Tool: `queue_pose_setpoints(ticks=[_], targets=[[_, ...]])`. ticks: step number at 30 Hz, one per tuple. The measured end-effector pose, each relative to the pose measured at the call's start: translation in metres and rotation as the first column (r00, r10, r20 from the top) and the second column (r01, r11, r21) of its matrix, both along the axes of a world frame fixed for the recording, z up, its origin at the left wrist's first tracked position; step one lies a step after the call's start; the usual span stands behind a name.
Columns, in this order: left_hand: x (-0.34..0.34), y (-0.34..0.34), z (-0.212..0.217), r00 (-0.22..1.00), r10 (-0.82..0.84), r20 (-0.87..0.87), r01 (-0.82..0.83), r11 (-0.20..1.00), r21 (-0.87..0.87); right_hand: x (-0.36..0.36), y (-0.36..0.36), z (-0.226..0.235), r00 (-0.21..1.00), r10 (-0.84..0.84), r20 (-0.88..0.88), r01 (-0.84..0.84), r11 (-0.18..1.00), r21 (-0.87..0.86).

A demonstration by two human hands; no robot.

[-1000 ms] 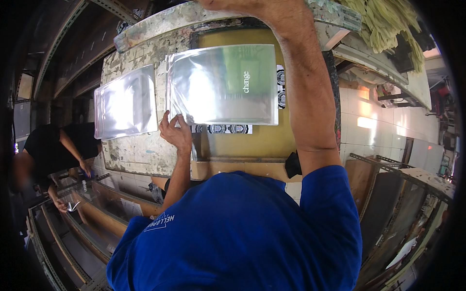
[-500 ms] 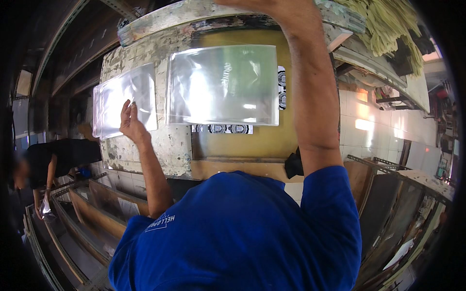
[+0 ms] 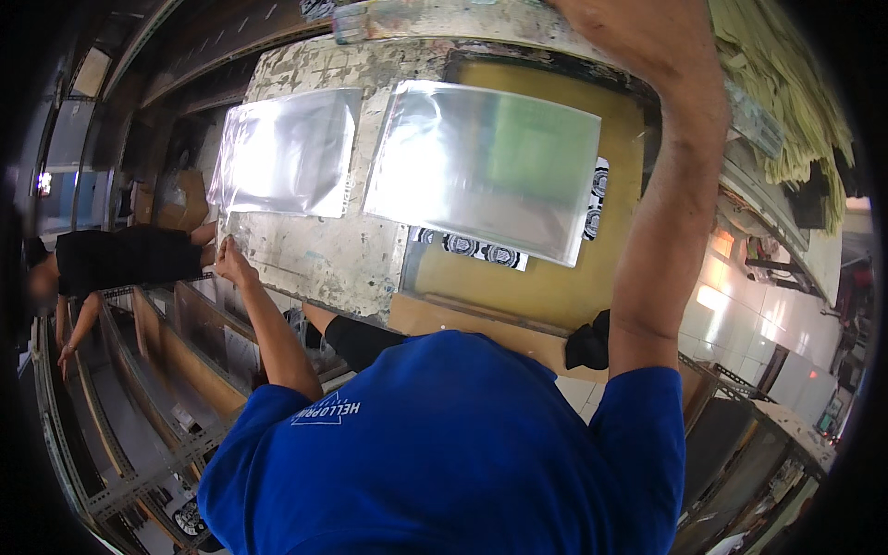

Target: The person performs screen printing by placing a plastic sheet on the printing bed, lowering the screen, applying ink with a squeegee across the mesh, and then lifting the screen to reveal the print.

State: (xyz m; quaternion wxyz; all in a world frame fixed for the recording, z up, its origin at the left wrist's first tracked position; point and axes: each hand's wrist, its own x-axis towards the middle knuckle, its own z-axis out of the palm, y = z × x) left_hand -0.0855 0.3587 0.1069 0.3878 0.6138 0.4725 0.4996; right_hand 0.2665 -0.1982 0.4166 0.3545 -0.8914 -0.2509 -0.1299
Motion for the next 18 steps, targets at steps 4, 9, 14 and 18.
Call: queue_pose_setpoints(ticks=[4, 9, 14, 18], targets=[[-0.020, 0.026, -0.009, 0.986, 0.153, -0.071, -0.155, 0.988, -0.019, -0.005, 0.004, -0.019, 0.963, -0.027, 0.269, 0.028, 1.000, 0.002], [-0.025, 0.027, -0.009, 0.722, 0.428, -0.544, -0.344, 0.904, 0.254, 0.004, -0.002, -0.028, 0.943, -0.023, 0.332, 0.042, 0.998, -0.050], [0.057, -0.050, 0.018, 0.845, 0.206, -0.494, 0.050, 0.889, 0.456, 0.003, -0.027, -0.048, 0.975, 0.017, 0.223, 0.007, 0.994, -0.108], [0.144, -0.227, 0.040, 0.680, -0.684, 0.264, 0.712, 0.702, -0.018, -0.031, -0.037, -0.093, 0.959, 0.065, 0.276, -0.057, 0.998, -0.037]])
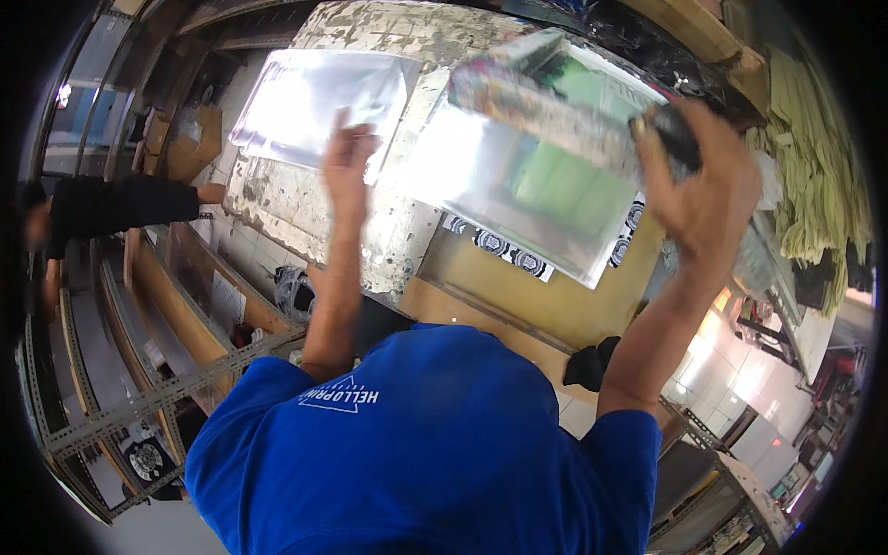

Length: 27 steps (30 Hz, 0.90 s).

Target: The person performs screen printing by placing a plastic sheet on the printing bed, lowering the screen, applying ink with a squeegee across the mesh, and then lifting the screen to reveal the print.

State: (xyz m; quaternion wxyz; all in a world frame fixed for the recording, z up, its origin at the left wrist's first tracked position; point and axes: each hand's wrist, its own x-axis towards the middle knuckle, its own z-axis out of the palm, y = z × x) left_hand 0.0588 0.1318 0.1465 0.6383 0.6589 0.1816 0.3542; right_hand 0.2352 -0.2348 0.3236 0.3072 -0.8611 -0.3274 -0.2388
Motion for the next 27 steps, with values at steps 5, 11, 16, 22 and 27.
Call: queue_pose_setpoints(ticks=[5, 11, 16, 22, 27], targets=[[0.021, -0.146, 0.034, 0.897, -0.361, 0.256, 0.437, 0.809, -0.392, -0.056, 0.003, -0.041, 0.998, 0.023, 0.062, -0.017, 0.996, -0.091], [0.010, -0.148, 0.030, 0.942, -0.332, 0.040, 0.327, 0.890, -0.318, -0.075, 0.004, -0.069, 0.996, 0.020, 0.083, -0.011, 0.994, -0.112], [0.011, -0.149, 0.025, 0.949, -0.313, 0.024, 0.308, 0.916, -0.256, -0.073, 0.005, -0.067, 0.995, 0.027, 0.095, -0.018, 0.995, -0.097], [0.006, -0.146, 0.007, 0.955, -0.297, -0.017, 0.290, 0.942, -0.168, -0.080, 0.003, -0.077, 0.998, 0.015, 0.065, -0.007, 0.992, -0.125], [-0.014, -0.142, -0.032, 0.953, -0.273, -0.132, 0.264, 0.961, -0.081, -0.099, -0.001, -0.109, 1.000, 0.027, 0.009, -0.026, 0.994, -0.109]])
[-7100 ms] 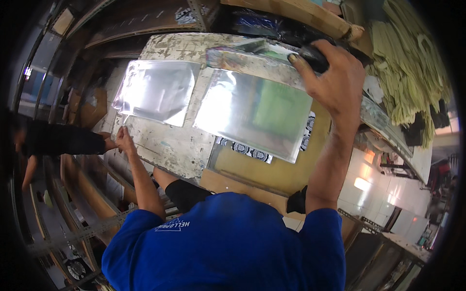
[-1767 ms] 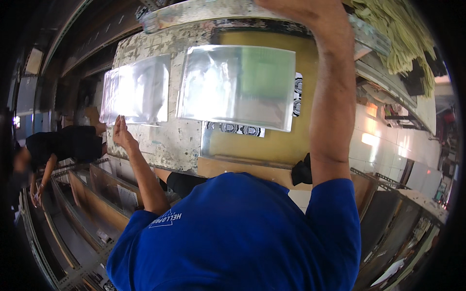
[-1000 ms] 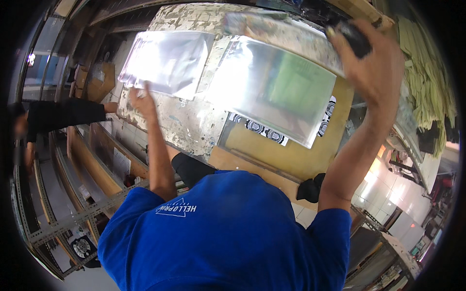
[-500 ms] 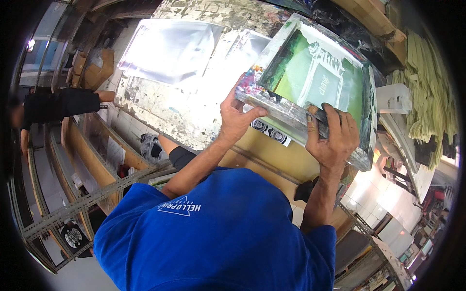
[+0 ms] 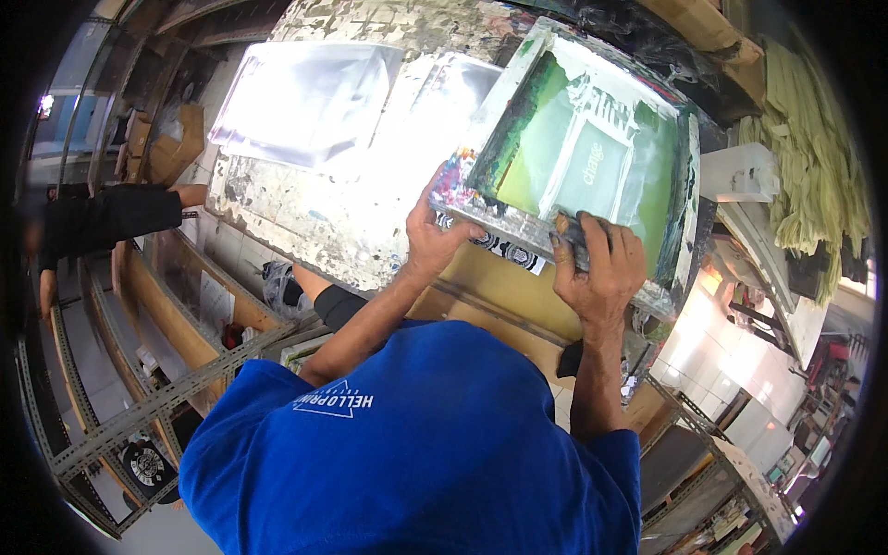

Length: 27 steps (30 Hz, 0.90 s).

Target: The person performs screen printing by placing a plastic sheet on the printing bed, lowering the screen, applying ink with a squeegee across the mesh, and then lifting the screen to reveal the print.

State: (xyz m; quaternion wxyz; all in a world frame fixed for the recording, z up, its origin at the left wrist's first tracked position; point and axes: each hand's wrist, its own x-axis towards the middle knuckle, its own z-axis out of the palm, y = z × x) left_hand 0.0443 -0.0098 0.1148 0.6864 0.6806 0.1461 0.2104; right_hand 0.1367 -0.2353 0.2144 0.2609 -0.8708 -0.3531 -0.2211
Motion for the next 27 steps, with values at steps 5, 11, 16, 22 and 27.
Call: queue_pose_setpoints(ticks=[5, 11, 16, 22, 27], targets=[[-0.013, 0.002, -0.035, 0.999, 0.040, -0.034, -0.031, 0.972, 0.235, -0.012, 0.000, -0.025, 0.993, -0.021, -0.118, 0.021, 1.000, -0.001], [-0.018, 0.001, -0.058, 0.994, 0.101, 0.031, -0.105, 0.917, 0.384, -0.013, -0.007, -0.040, 0.981, -0.005, -0.196, -0.012, 0.996, -0.084], [-0.019, 0.004, -0.067, 0.992, 0.119, 0.043, -0.126, 0.886, 0.446, -0.006, -0.014, -0.052, 0.947, -0.038, -0.317, 0.019, 0.998, -0.065], [-0.020, 0.006, -0.069, 0.989, 0.136, 0.055, -0.146, 0.875, 0.462, 0.008, -0.015, -0.049, 0.882, -0.113, -0.457, 0.133, 0.991, 0.014], [-0.020, 0.007, -0.066, 0.983, 0.148, 0.106, -0.182, 0.844, 0.505, 0.030, -0.015, -0.037, 0.733, -0.102, -0.673, 0.168, 0.985, 0.035]])
